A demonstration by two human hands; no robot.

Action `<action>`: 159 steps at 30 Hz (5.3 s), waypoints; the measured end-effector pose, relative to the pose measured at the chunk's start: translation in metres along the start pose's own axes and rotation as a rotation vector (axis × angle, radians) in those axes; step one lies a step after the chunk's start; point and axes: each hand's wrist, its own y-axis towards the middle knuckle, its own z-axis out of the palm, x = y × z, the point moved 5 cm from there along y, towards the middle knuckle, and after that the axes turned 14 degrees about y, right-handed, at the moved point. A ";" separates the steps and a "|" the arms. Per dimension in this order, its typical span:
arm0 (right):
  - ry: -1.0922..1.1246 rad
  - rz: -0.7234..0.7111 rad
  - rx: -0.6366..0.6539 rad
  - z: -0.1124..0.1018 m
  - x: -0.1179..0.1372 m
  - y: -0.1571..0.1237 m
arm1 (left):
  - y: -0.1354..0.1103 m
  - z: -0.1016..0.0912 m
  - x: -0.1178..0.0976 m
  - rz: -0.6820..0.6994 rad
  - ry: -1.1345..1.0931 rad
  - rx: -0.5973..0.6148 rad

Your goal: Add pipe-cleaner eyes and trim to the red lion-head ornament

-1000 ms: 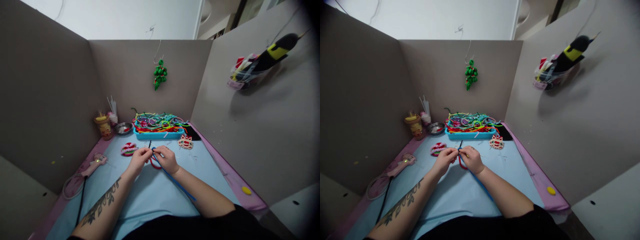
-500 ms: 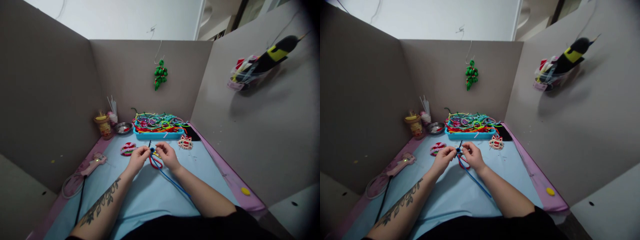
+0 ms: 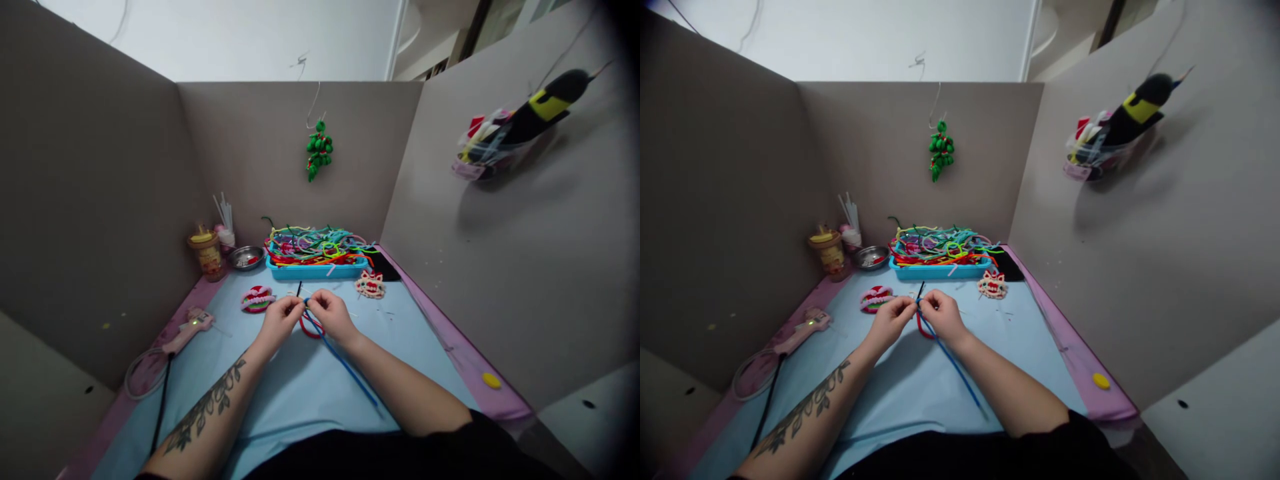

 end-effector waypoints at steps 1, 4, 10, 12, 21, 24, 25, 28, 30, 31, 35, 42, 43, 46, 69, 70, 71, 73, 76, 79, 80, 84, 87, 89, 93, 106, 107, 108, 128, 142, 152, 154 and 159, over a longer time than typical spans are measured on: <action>-0.007 -0.010 -0.003 0.000 0.000 -0.001 | 0.000 0.001 0.000 -0.010 -0.006 0.003; -0.002 -0.020 -0.009 0.001 0.001 -0.002 | 0.000 0.003 0.002 -0.025 -0.022 -0.003; 0.158 0.105 0.047 0.005 -0.005 -0.002 | 0.000 0.002 0.004 -0.028 -0.057 -0.038; 0.211 0.163 0.061 0.004 -0.007 0.000 | 0.001 0.000 0.003 -0.033 -0.060 -0.032; 0.000 0.006 0.088 0.000 0.005 0.003 | 0.002 0.002 0.002 0.013 -0.017 0.025; 0.049 0.083 0.100 0.002 0.000 0.003 | 0.002 0.004 0.004 0.010 -0.023 0.051; 0.077 0.111 0.100 0.002 -0.001 0.004 | 0.003 0.004 0.004 0.004 -0.023 0.051; 0.139 0.171 0.098 0.003 -0.005 0.004 | 0.003 0.002 0.004 -0.001 -0.015 0.044; 0.161 0.192 0.115 0.003 -0.006 0.004 | 0.003 -0.001 0.005 -0.012 -0.010 0.039; 0.161 0.191 0.122 0.003 -0.006 0.004 | 0.003 -0.001 0.005 -0.020 -0.007 0.039; 0.085 0.141 0.136 0.002 -0.005 0.005 | 0.003 -0.002 0.003 -0.009 0.016 0.043; -0.003 0.090 0.055 0.000 -0.010 0.002 | 0.000 0.003 0.005 -0.003 0.007 0.054; 0.018 0.102 0.040 0.000 -0.011 0.001 | 0.000 0.004 0.005 -0.009 0.007 0.053; 0.102 0.145 0.029 0.002 -0.013 -0.001 | 0.000 0.004 0.005 -0.025 0.011 0.047; 0.220 0.294 0.117 0.023 -0.023 -0.007 | 0.004 -0.007 0.014 -0.045 -0.076 -0.145; 0.181 0.291 0.117 0.021 -0.022 -0.006 | 0.004 -0.008 0.015 -0.050 -0.067 -0.156; 0.149 0.289 0.120 0.020 -0.021 -0.005 | 0.004 -0.008 0.016 -0.054 -0.059 -0.160; 0.118 0.286 0.124 0.016 -0.018 -0.004 | 0.005 -0.009 0.016 -0.054 -0.045 -0.153; 0.119 0.283 0.141 0.011 -0.014 -0.001 | 0.006 -0.009 0.015 -0.042 -0.024 -0.128; 0.081 0.269 0.162 0.006 -0.009 0.002 | 0.007 -0.009 0.013 -0.015 -0.011 -0.096; 0.062 0.266 0.169 0.004 -0.007 0.003 | 0.007 -0.009 0.012 -0.006 -0.008 -0.083; -0.005 0.263 0.204 -0.001 -0.001 0.007 | 0.007 -0.008 0.007 0.015 -0.002 -0.026; -0.026 0.253 0.239 -0.003 0.000 0.009 | 0.007 -0.008 0.004 0.026 0.014 0.006; -0.021 0.264 0.261 -0.004 -0.001 0.009 | 0.007 -0.007 0.002 0.030 0.033 0.015; 0.026 0.314 0.285 -0.005 -0.005 0.010 | 0.007 -0.008 0.004 0.013 0.032 0.008; 0.260 0.460 0.281 0.005 -0.019 0.003 | 0.003 0.001 0.006 -0.012 -0.026 0.065; 0.259 0.464 0.282 0.005 -0.019 0.003 | 0.003 0.001 0.006 -0.025 -0.034 0.092; 0.255 0.468 0.287 0.004 -0.018 0.003 | 0.003 0.000 0.007 -0.041 -0.040 0.119; 0.199 0.401 0.322 -0.005 -0.020 0.013 | 0.010 -0.016 0.016 -0.083 0.118 0.018; 0.330 0.298 -0.003 0.020 -0.038 0.003 | 0.002 0.010 0.039 -0.304 -0.238 -0.130; 0.312 0.291 -0.029 0.010 -0.037 0.005 | 0.001 0.016 0.025 -0.271 -0.231 0.001; 0.310 0.294 -0.008 0.008 -0.033 0.006 | 0.001 0.016 0.024 -0.286 -0.243 0.027; 0.257 0.310 0.107 0.009 -0.028 0.005 | 0.003 0.008 0.017 -0.183 -0.149 -0.004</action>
